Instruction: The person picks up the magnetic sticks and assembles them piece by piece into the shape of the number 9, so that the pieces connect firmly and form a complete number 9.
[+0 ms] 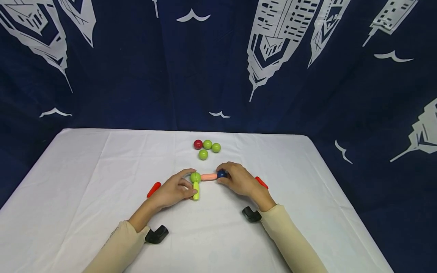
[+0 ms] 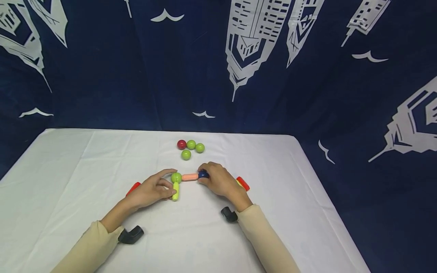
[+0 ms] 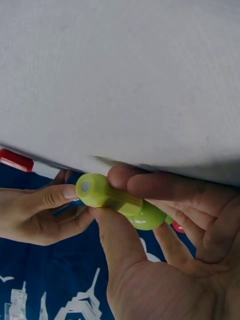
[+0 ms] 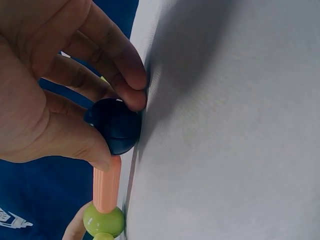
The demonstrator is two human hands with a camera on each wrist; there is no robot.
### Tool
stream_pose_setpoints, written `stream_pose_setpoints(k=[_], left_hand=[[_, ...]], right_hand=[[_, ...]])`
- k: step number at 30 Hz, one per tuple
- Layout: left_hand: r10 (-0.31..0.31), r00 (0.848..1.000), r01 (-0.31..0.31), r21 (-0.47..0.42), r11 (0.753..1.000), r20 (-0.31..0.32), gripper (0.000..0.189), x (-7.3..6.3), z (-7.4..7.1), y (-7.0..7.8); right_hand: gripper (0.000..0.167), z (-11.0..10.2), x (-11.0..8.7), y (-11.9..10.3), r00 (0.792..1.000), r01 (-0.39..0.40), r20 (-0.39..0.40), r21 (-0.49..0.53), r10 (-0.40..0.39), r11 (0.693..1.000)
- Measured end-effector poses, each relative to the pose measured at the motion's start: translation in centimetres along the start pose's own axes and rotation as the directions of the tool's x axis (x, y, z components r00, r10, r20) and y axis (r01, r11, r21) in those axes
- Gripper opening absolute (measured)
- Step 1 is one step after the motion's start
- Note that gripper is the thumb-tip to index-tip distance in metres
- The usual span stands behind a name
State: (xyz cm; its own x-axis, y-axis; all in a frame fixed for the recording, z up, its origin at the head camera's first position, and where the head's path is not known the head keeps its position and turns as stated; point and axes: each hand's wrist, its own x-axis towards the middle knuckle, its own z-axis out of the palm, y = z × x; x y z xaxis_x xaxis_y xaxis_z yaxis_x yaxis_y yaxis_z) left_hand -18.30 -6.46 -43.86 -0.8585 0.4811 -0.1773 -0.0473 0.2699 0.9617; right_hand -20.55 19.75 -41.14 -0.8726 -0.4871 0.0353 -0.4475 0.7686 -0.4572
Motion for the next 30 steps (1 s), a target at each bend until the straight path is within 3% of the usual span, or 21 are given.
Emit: stream_pose_setpoints(k=[5,17,25,30], left_hand=[[-0.015,1.000,0.016,-0.036,0.999,0.009,0.073,-0.1,-0.1,0.1],[-0.033,0.999,0.033,-0.010,0.999,-0.021,0.075,-0.4,-0.1,0.2],[-0.035,0.999,0.035,-0.035,0.999,-0.002,0.075,-0.4,-0.3,0.1],[-0.036,0.999,0.036,-0.038,0.999,0.005,0.075,-0.4,-0.5,0.0]], right_hand=[[0.031,0.0,0.1,0.0,1.000,-0.003,0.005,0.003,0.003,1.000],[0.035,-1.3,0.9,0.2,1.000,0.014,0.020,0.015,-0.014,1.000],[0.037,-2.9,4.2,1.9,1.000,-0.013,-0.023,-0.005,0.013,1.000],[0.038,-3.0,6.4,2.8,0.999,-0.023,-0.038,0.044,0.024,0.999]])
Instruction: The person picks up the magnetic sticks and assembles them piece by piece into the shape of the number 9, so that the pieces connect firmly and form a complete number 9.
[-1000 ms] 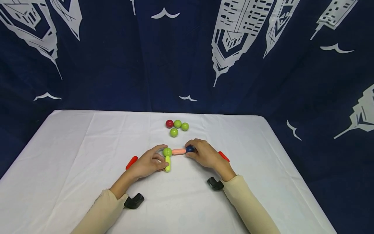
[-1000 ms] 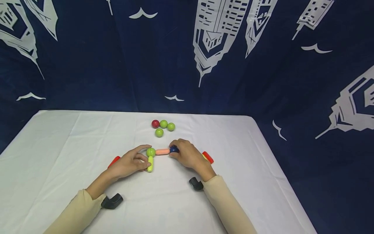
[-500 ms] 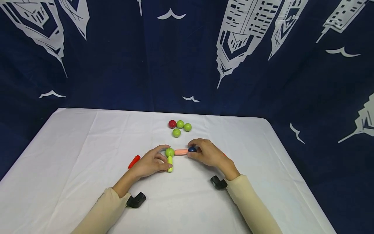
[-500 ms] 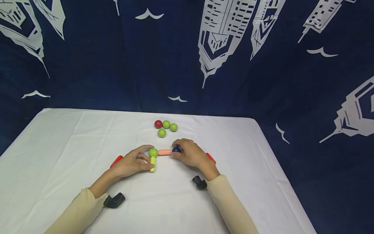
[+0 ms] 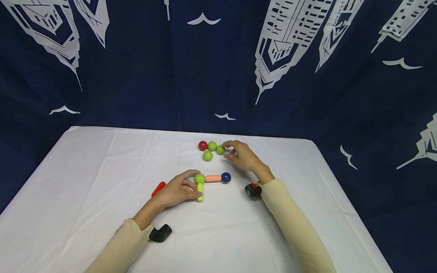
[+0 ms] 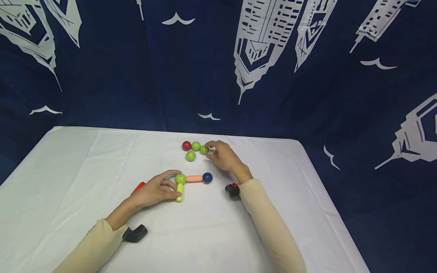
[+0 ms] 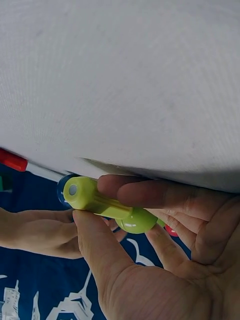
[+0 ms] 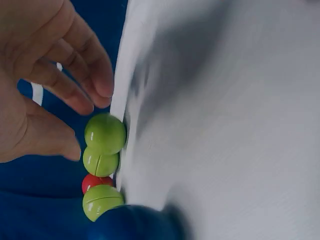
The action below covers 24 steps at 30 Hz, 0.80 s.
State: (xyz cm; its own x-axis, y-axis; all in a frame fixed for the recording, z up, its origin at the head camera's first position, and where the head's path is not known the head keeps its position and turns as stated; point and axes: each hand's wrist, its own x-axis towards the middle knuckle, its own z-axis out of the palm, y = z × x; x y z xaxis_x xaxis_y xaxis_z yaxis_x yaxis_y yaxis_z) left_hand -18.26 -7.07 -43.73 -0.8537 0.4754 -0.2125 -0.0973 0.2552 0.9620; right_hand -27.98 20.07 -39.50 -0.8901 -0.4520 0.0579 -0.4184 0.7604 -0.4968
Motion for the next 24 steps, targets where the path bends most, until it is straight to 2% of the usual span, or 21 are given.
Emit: stream_pose_setpoints(k=[7,15,20,24], left_hand=[[-0.003,1.000,0.003,0.013,1.000,-0.003,0.075,-0.1,-0.1,0.0],[-0.008,1.000,0.008,0.010,1.000,0.002,0.075,-0.2,-0.1,0.2],[-0.004,1.000,0.004,0.010,1.000,0.004,0.075,-0.1,-0.1,0.1],[-0.001,1.000,0.001,0.012,1.000,0.002,0.075,-0.1,-0.1,0.0]], right_hand=[[0.042,0.7,1.7,0.7,0.998,-0.044,0.045,0.042,0.042,0.998],[0.034,0.9,1.8,0.6,0.990,-0.126,0.071,0.024,0.124,0.992],[0.030,0.9,1.6,0.2,0.988,-0.128,0.086,0.007,0.127,0.992],[0.033,0.9,1.2,0.2,0.991,-0.098,0.085,-0.019,0.099,0.995]])
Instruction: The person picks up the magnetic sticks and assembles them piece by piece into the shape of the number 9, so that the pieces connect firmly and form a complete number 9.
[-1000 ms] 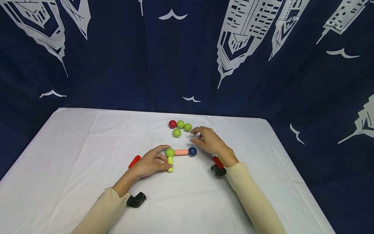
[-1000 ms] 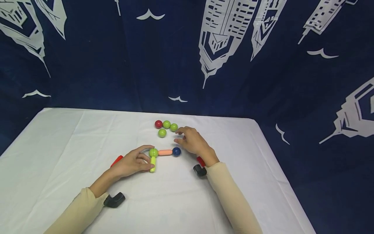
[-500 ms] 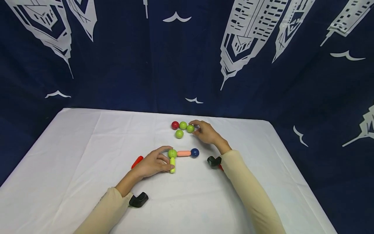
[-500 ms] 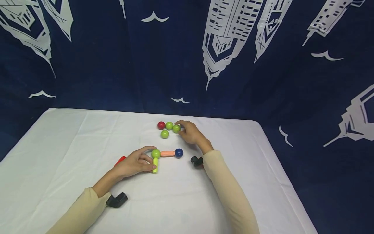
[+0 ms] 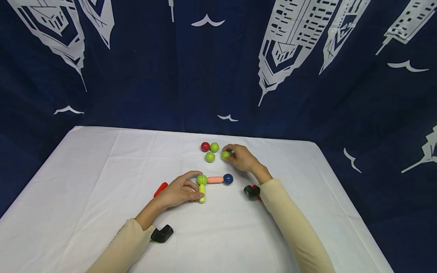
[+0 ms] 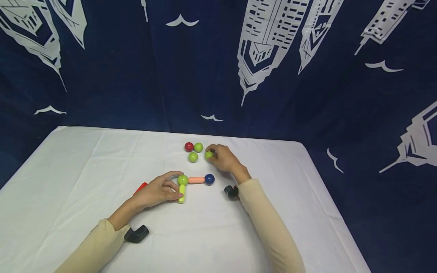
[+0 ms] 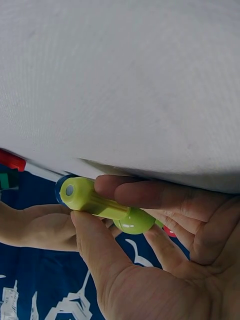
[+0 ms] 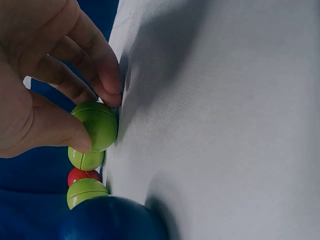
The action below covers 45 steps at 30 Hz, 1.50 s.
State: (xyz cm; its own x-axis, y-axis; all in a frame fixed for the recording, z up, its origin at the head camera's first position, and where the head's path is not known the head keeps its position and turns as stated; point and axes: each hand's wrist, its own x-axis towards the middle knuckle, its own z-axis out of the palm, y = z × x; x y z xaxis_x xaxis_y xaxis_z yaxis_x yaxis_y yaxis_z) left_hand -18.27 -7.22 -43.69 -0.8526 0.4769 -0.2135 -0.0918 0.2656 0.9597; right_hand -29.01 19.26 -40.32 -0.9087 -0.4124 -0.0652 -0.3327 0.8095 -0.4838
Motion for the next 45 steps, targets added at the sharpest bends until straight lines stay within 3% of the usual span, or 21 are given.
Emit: stream_pose_setpoints(k=[7,15,26,36,45], left_hand=[[0.006,1.000,-0.006,0.001,1.000,0.000,0.076,0.1,0.1,-0.1],[0.000,1.000,0.000,0.010,1.000,-0.007,0.075,0.1,0.0,0.1],[0.031,1.000,-0.031,-0.005,1.000,0.005,0.075,0.2,0.2,-0.1],[0.028,1.000,-0.027,-0.018,0.999,0.013,0.075,0.2,0.0,-0.2],[0.026,1.000,-0.026,-0.016,1.000,0.006,0.074,0.1,0.0,-0.3]], right_hand=[[0.032,-0.3,-1.3,0.0,0.997,0.065,-0.047,-0.002,-0.065,0.998],[0.034,-0.7,-2.8,-1.0,0.996,0.052,-0.070,0.057,-0.048,0.997],[0.037,-0.2,-5.4,-2.9,0.974,0.209,-0.109,0.077,-0.200,0.975],[0.031,1.0,-7.7,-4.1,0.974,0.220,-0.087,0.113,-0.211,0.969],[0.035,2.6,-8.7,-5.1,0.961,0.278,-0.033,0.145,-0.276,0.950]])
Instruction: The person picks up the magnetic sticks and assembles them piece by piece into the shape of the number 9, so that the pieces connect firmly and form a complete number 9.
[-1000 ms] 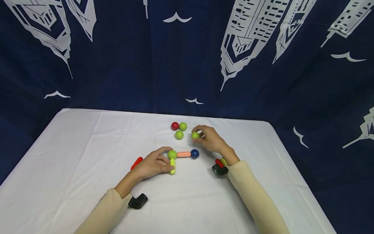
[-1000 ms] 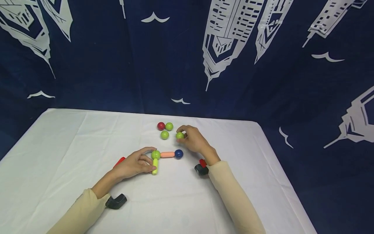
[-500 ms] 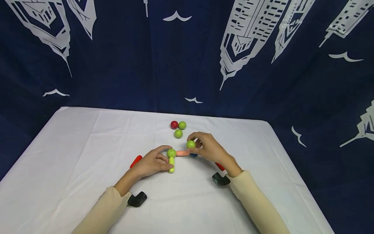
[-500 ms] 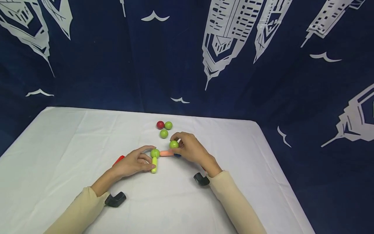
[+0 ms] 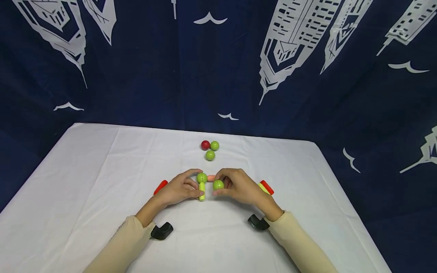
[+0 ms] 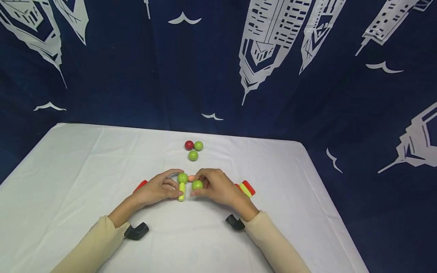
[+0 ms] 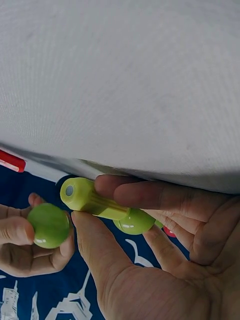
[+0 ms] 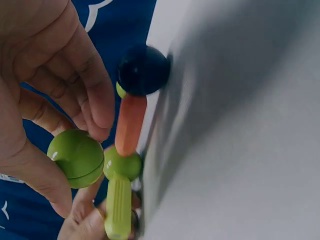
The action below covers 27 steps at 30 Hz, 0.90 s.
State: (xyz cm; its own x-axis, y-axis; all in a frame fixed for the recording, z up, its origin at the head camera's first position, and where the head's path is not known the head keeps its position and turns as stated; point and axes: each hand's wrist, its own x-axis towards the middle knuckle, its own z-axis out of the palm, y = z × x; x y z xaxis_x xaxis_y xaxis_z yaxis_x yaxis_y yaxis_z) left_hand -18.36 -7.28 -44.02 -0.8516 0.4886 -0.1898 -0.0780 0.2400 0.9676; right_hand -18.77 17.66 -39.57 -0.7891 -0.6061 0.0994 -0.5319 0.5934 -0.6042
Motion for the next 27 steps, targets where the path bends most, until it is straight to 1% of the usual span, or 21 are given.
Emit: stream_pose_setpoints(k=[3,13,19,27], left_hand=[[0.005,1.000,-0.005,0.001,1.000,0.006,0.074,0.0,0.0,0.0],[0.012,1.000,-0.012,0.001,1.000,0.003,0.073,-0.1,0.0,-0.2],[0.018,1.000,-0.018,0.000,1.000,-0.001,0.073,-0.1,0.1,-0.1],[0.024,1.000,-0.024,0.003,1.000,0.001,0.074,-0.1,0.2,0.0]], right_hand=[[0.037,0.5,-0.3,-0.2,1.000,0.004,0.019,0.004,-0.004,1.000],[0.039,2.0,-0.8,-1.5,0.995,-0.033,0.093,0.029,0.030,0.999],[0.037,2.6,-0.9,-1.8,0.996,-0.041,0.087,0.045,0.037,0.998],[0.038,3.2,-1.1,-2.2,0.996,-0.002,0.087,0.018,0.000,1.000]])
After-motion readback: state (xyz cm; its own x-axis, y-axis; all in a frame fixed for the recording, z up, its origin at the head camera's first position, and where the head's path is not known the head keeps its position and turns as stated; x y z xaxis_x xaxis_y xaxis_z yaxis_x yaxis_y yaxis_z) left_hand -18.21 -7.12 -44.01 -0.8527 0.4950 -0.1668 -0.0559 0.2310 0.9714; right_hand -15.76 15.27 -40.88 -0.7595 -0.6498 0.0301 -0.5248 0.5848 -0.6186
